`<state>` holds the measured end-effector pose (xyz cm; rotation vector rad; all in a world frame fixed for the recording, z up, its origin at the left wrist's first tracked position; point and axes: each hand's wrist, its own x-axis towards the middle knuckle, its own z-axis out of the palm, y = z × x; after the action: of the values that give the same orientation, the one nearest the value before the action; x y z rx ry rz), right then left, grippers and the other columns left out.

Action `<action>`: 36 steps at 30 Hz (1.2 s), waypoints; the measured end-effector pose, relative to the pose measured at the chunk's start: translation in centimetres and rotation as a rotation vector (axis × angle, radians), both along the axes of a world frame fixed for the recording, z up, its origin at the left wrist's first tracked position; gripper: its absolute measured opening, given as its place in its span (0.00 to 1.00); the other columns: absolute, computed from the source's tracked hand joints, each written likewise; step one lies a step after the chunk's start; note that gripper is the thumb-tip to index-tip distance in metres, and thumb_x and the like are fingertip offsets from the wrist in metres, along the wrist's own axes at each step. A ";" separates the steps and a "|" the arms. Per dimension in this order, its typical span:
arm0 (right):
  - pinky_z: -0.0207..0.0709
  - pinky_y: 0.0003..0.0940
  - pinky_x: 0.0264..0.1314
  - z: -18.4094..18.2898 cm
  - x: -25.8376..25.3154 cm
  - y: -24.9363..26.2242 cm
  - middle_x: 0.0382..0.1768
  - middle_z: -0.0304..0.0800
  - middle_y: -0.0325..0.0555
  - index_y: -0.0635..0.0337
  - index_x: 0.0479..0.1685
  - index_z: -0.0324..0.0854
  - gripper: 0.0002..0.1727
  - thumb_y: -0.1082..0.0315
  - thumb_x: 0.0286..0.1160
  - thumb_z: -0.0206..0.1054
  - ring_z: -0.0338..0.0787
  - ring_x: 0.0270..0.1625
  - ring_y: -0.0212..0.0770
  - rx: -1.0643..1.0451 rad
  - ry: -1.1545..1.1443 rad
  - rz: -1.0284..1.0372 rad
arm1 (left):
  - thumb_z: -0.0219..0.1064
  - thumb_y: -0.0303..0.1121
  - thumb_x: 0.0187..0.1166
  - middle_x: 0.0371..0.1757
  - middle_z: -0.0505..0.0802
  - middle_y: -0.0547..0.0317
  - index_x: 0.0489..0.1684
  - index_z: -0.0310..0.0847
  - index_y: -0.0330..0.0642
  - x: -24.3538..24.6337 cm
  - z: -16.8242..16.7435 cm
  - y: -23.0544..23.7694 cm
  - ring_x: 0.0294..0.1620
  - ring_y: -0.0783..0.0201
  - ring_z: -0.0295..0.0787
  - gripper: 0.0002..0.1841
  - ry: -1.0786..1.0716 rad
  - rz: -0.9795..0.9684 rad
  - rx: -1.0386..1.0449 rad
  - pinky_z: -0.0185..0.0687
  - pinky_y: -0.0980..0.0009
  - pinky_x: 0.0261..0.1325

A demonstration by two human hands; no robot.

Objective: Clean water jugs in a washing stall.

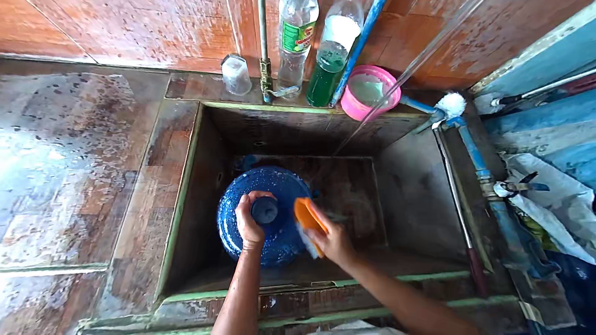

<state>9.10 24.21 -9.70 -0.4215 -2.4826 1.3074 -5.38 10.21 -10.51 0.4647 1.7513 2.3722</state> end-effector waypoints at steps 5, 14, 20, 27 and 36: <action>0.77 0.71 0.64 5.2 -15.1 6.3 0.60 0.91 0.64 0.36 0.89 0.67 0.34 0.55 0.82 0.70 0.90 0.62 0.67 0.106 -0.483 0.078 | 0.26 0.56 0.87 0.33 0.97 0.62 0.27 0.89 0.40 0.6 1.2 0.9 0.41 0.69 0.94 0.42 -0.028 -0.457 -0.109 0.88 0.66 0.58; 0.91 0.54 0.51 0.9 3.6 3.1 0.58 0.95 0.58 0.66 0.77 0.79 0.32 0.65 0.71 0.74 0.98 0.49 0.53 0.182 -0.003 -0.011 | 0.26 0.47 0.91 0.56 0.92 0.39 0.55 0.82 0.19 6.1 1.4 2.5 0.64 0.63 0.86 0.40 -0.034 -0.029 -0.215 0.75 0.65 0.75; 0.90 0.51 0.54 10.9 0.7 3.4 0.55 0.96 0.57 0.60 0.77 0.80 0.31 0.62 0.71 0.73 0.98 0.50 0.52 0.240 0.029 0.107 | 0.16 0.44 0.92 0.44 0.95 0.51 0.46 0.84 0.23 4.3 4.8 3.4 0.51 0.69 0.89 0.44 -0.210 -0.050 -0.108 0.81 0.69 0.65; 0.76 0.64 0.66 14.9 -8.4 -2.8 0.62 0.91 0.60 0.35 0.92 0.61 0.34 0.56 0.85 0.60 0.88 0.67 0.63 0.329 -0.565 0.303 | 0.19 0.54 0.94 0.76 0.79 0.34 0.84 0.58 0.26 6.5 5.8 4.5 0.75 0.58 0.78 0.40 -0.305 0.208 -0.092 0.71 0.59 0.79; 0.74 0.64 0.72 15.1 -6.7 0.1 0.67 0.88 0.59 0.40 0.89 0.68 0.32 0.54 0.84 0.64 0.86 0.71 0.62 0.257 -0.538 0.242 | 0.17 0.52 0.94 0.85 0.69 0.30 0.88 0.53 0.26 7.8 4.9 5.7 0.86 0.53 0.67 0.40 -0.259 0.084 -0.190 0.61 0.58 0.87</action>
<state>2.39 24.27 5.35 -0.4691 -3.1890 1.0295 2.40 15.96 -5.58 0.0549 1.8785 2.1724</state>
